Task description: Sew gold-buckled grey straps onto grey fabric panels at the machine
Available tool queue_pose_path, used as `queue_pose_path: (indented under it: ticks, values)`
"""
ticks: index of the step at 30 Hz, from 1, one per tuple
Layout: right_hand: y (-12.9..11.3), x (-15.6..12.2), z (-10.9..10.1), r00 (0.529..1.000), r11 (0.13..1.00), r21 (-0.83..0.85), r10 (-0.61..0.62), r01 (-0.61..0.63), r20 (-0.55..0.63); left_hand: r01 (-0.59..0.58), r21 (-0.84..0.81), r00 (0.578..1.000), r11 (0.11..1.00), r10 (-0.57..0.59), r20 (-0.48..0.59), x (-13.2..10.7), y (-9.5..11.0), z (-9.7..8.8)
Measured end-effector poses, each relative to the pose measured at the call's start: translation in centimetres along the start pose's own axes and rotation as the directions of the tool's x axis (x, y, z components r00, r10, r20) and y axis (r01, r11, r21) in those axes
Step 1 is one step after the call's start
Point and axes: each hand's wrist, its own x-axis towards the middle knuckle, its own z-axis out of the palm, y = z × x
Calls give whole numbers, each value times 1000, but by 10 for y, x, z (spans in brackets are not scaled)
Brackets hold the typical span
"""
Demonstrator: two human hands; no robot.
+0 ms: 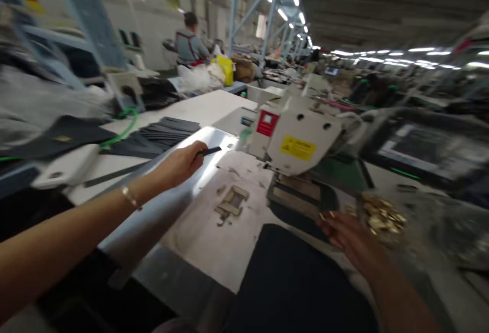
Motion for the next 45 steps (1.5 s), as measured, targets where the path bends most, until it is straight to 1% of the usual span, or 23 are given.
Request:
queue_pose_path:
  ticks: [1,2,3,4,5,7,8,10,12,13,15,16,18,20,23,24,25,27,30,33,36,41,45]
  values:
    - [1,-14,-9,998,997,50,62,-61,-16,-162,-100,986,982,165,30,-4,28,12]
    - [-2,-22,-12,993,986,125,114,-111,-16,-285,-172,955,943,295,33,-9,56,24]
    - [-5,-27,-13,989,969,203,147,-142,-7,-380,-206,918,902,395,32,-15,84,33]
    - [-10,-28,-10,987,955,253,160,-154,-1,-445,-204,888,872,459,24,-19,111,41]
    - [-14,-27,-7,986,946,281,166,-159,0,-484,-181,869,856,494,16,-22,136,47]
    - [-19,-24,1,988,954,260,157,-149,-8,-549,-130,830,825,557,28,-23,178,54]
    - [-20,-23,3,989,964,228,146,-139,-12,-578,-113,810,808,585,38,-22,194,56]
    - [-17,-24,5,995,989,116,98,-95,-25,-625,-91,773,775,631,68,-18,217,58]
    - [-13,-26,4,998,998,-58,20,-23,-54,-631,-76,765,772,636,104,-17,231,60]
    - [-12,-26,5,997,989,-148,-27,16,-71,-629,-73,766,774,633,114,-18,236,62]
    - [-12,-27,6,990,955,-291,-96,63,-101,-630,-83,764,772,635,111,-18,245,67]
    - [-13,-26,7,987,939,-337,-108,62,-119,-635,-96,760,767,642,100,-18,248,71]
    - [-15,-24,7,985,926,-377,-96,34,-146,-649,-123,750,751,659,63,-14,253,80]
    - [-14,-19,2,989,933,-361,-51,-3,-139,-690,-131,717,711,697,4,-7,254,89]
    - [-3,-9,-12,994,962,-271,-4,-26,-110,-770,-124,638,626,764,-102,4,248,101]
    - [2,-5,-18,994,970,-243,3,-30,-109,-783,-128,622,609,773,-124,6,244,105]
    - [7,-1,-22,994,975,-220,8,-32,-110,-786,-138,617,602,775,-137,7,241,108]
    - [16,8,-29,994,982,-186,20,-40,-105,-776,-159,630,611,765,-134,8,233,116]
    - [20,21,-31,995,986,-154,52,-66,-90,-727,-158,683,668,727,-67,7,225,126]
    - [16,34,-30,991,975,-196,88,-105,-96,-681,-129,728,721,686,-4,10,219,130]
    - [11,44,-29,986,955,-256,128,-151,-103,-645,-115,759,756,651,24,14,217,129]
    - [12,55,-25,984,932,-326,124,-159,-124,-639,-108,762,762,646,42,19,215,124]
    - [15,58,-21,982,922,-352,117,-163,-148,-623,-91,779,777,626,10,13,214,129]
